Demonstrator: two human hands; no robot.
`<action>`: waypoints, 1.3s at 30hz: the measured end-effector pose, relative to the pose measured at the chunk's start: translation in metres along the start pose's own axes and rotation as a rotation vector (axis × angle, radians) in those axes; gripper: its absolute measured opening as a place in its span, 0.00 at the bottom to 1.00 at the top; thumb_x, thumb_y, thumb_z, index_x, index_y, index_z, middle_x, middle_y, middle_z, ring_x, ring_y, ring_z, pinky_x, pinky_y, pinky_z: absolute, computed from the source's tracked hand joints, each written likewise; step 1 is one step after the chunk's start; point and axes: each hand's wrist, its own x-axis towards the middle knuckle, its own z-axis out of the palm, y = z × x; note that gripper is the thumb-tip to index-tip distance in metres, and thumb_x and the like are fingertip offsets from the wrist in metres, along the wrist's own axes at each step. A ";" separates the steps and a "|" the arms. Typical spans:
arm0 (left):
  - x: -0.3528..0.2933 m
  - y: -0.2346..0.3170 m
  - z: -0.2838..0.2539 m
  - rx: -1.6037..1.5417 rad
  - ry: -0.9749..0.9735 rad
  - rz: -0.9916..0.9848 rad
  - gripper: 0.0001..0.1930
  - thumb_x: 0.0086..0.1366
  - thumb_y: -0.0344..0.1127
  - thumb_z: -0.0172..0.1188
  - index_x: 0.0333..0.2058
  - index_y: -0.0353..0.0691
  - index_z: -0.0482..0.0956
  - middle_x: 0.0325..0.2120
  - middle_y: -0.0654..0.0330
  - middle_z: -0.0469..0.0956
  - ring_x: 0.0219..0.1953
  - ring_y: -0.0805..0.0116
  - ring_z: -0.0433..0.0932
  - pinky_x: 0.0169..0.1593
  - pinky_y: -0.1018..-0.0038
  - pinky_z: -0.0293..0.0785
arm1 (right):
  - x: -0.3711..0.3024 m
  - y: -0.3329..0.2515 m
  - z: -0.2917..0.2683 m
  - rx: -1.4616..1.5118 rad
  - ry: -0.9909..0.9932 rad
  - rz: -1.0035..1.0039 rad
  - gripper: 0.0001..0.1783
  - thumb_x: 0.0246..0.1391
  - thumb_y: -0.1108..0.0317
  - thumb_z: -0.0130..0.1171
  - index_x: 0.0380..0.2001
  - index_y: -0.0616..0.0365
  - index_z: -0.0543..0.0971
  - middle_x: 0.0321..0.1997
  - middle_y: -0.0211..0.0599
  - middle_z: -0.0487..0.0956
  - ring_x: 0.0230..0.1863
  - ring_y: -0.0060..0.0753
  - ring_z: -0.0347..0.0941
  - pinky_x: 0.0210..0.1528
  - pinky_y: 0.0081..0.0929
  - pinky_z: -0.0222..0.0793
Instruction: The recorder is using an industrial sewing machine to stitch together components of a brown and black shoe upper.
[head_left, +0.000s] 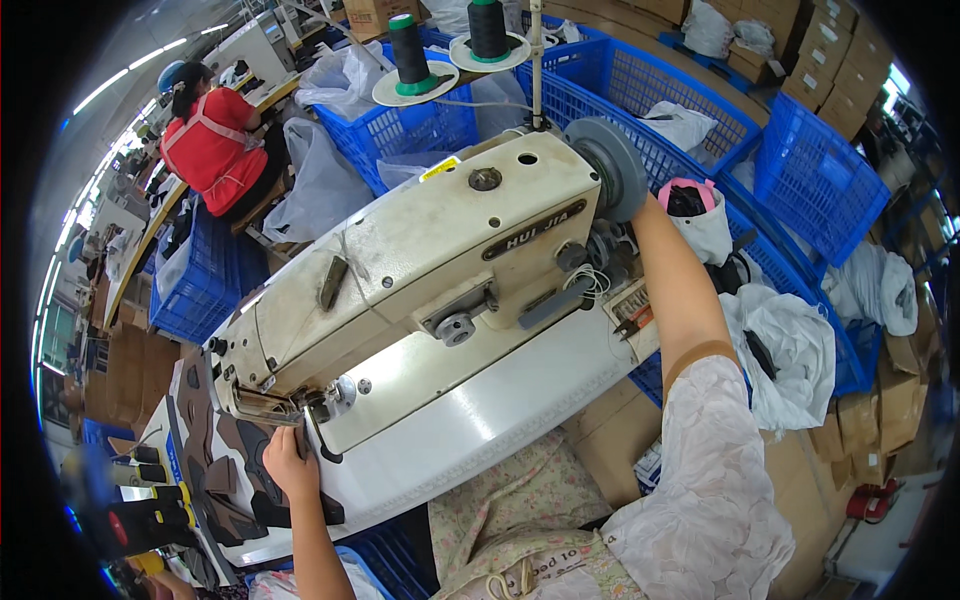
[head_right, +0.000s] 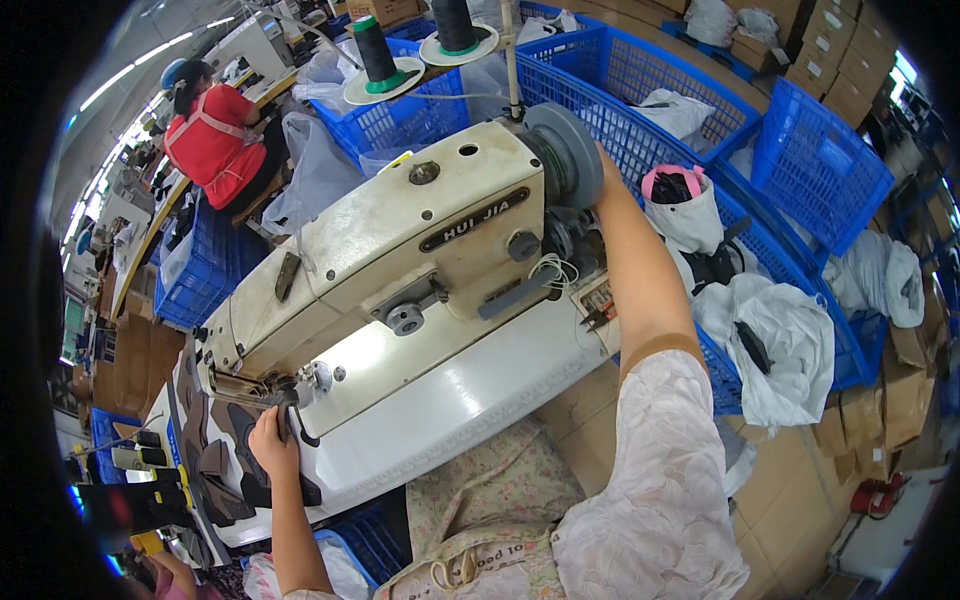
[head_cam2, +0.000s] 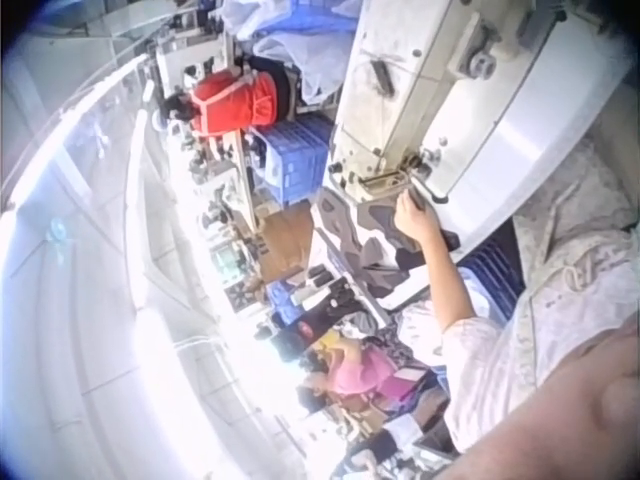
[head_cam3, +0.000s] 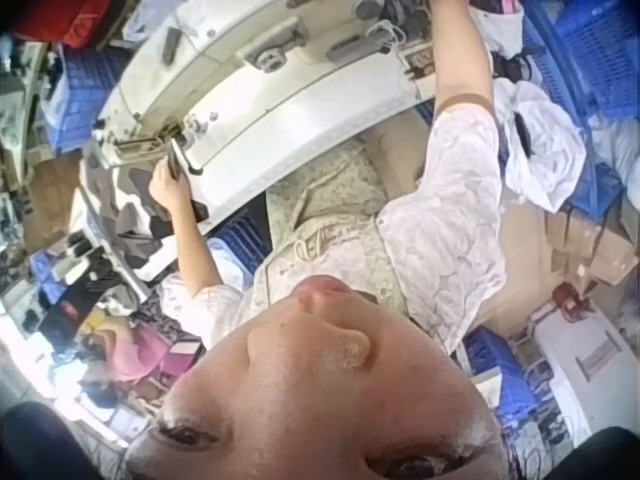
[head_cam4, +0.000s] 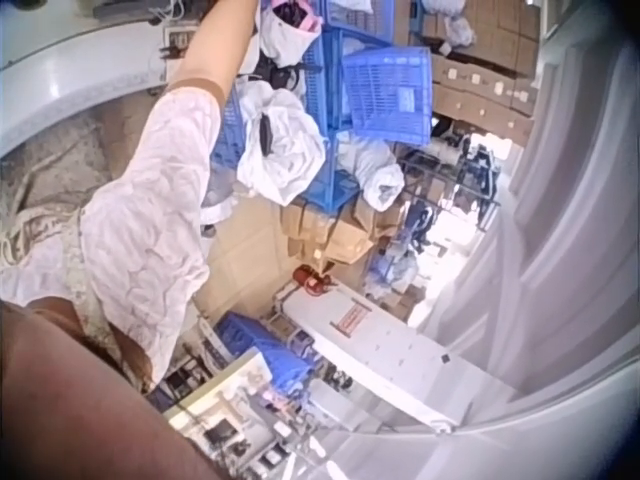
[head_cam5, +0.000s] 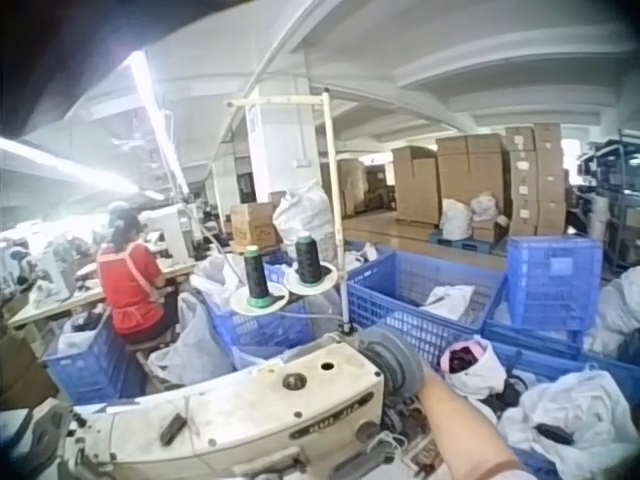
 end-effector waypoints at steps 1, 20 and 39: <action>0.003 0.003 -0.002 -0.012 -0.014 -0.001 0.18 0.43 0.23 0.58 0.38 0.33 0.77 0.39 0.47 0.79 0.40 0.44 0.76 0.43 0.57 0.69 | 0.001 0.000 0.000 0.020 -0.010 0.016 0.27 0.48 0.51 0.63 0.50 0.53 0.78 0.51 0.43 0.79 0.53 0.52 0.74 0.53 0.52 0.69; 0.001 -0.011 -0.003 -0.026 -0.083 -0.035 0.12 0.58 0.27 0.57 0.42 0.38 0.78 0.37 0.50 0.81 0.41 0.48 0.79 0.43 0.59 0.72 | -0.099 -0.042 -0.084 0.123 0.330 0.111 0.26 0.48 0.56 0.66 0.47 0.62 0.79 0.40 0.42 0.82 0.42 0.37 0.79 0.43 0.42 0.75; 0.042 0.054 -0.058 0.112 -0.589 -0.165 0.10 0.60 0.33 0.52 0.35 0.33 0.77 0.30 0.43 0.82 0.36 0.45 0.83 0.42 0.56 0.79 | -0.419 -0.127 0.119 0.429 -0.391 -0.281 0.31 0.50 0.66 0.70 0.56 0.65 0.73 0.52 0.38 0.78 0.50 0.26 0.74 0.56 0.27 0.68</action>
